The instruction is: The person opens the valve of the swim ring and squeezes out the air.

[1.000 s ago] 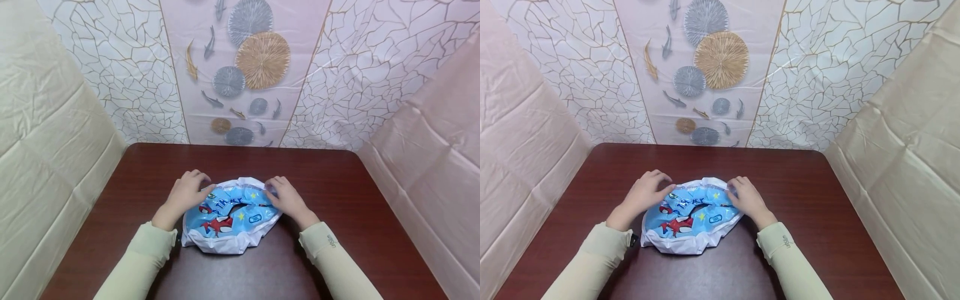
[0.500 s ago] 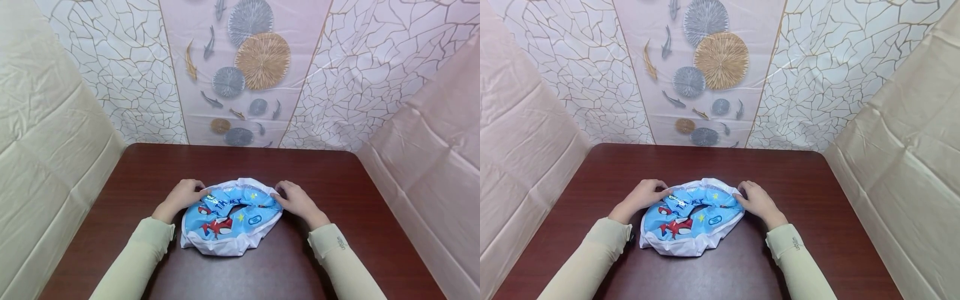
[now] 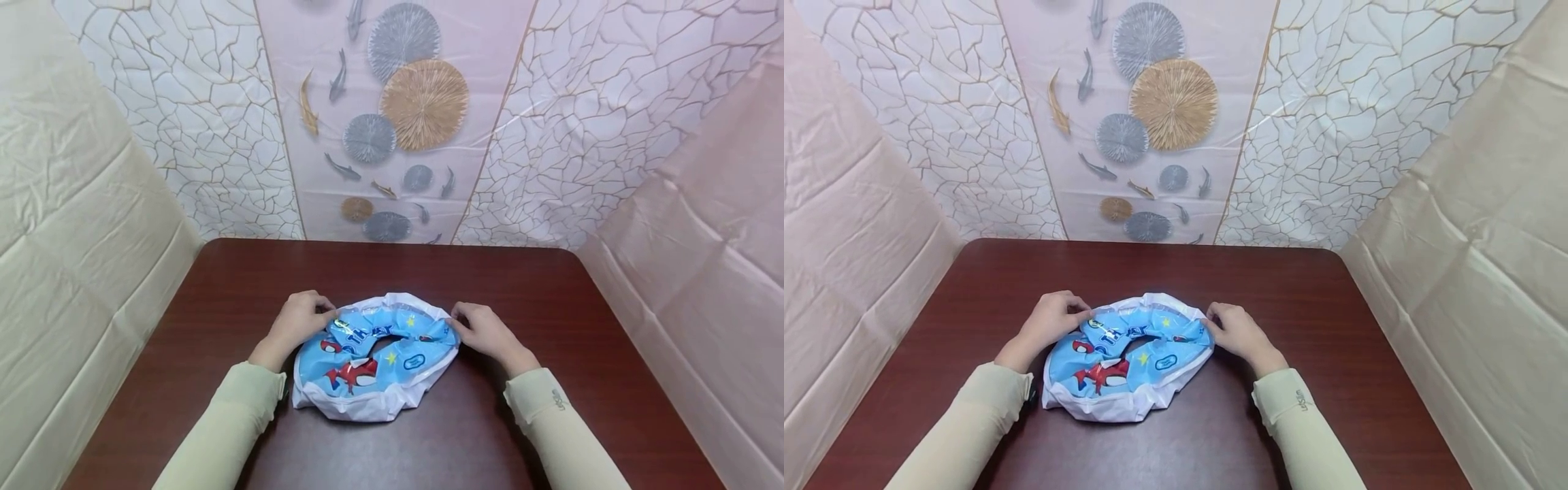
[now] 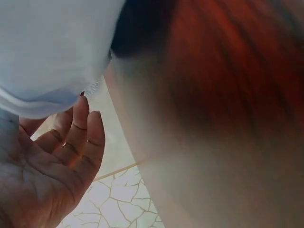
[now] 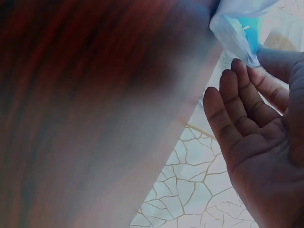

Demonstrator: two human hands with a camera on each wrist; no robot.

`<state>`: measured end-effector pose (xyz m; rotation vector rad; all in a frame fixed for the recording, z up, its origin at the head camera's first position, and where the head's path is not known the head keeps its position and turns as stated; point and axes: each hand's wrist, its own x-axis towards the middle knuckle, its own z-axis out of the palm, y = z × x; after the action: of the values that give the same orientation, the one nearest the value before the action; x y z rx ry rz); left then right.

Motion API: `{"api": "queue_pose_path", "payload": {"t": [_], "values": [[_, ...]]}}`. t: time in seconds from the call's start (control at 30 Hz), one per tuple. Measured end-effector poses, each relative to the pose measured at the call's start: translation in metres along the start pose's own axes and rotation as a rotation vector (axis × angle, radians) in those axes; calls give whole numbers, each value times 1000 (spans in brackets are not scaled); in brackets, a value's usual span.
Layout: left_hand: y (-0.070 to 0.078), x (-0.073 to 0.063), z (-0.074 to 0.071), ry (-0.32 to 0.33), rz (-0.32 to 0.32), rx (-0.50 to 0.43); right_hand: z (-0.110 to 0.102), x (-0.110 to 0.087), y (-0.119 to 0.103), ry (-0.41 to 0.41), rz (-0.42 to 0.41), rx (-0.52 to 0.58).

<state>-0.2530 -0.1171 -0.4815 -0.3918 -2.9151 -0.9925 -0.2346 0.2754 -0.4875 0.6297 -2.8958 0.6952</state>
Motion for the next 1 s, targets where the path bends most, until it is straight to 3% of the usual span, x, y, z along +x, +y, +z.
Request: {"api": "queue_pose_path", "payload": {"t": [0.17, 0.33, 1.0], "values": [[3, 0, 2, 15, -4, 23, 4, 0, 0, 23, -38, -9], [3, 1, 3, 14, -66, 30, 6, 2, 2, 28, -60, -24], [-6, 1, 3, 23, -149, 21, 4, 3, 6, 30, 41, -17]]}}
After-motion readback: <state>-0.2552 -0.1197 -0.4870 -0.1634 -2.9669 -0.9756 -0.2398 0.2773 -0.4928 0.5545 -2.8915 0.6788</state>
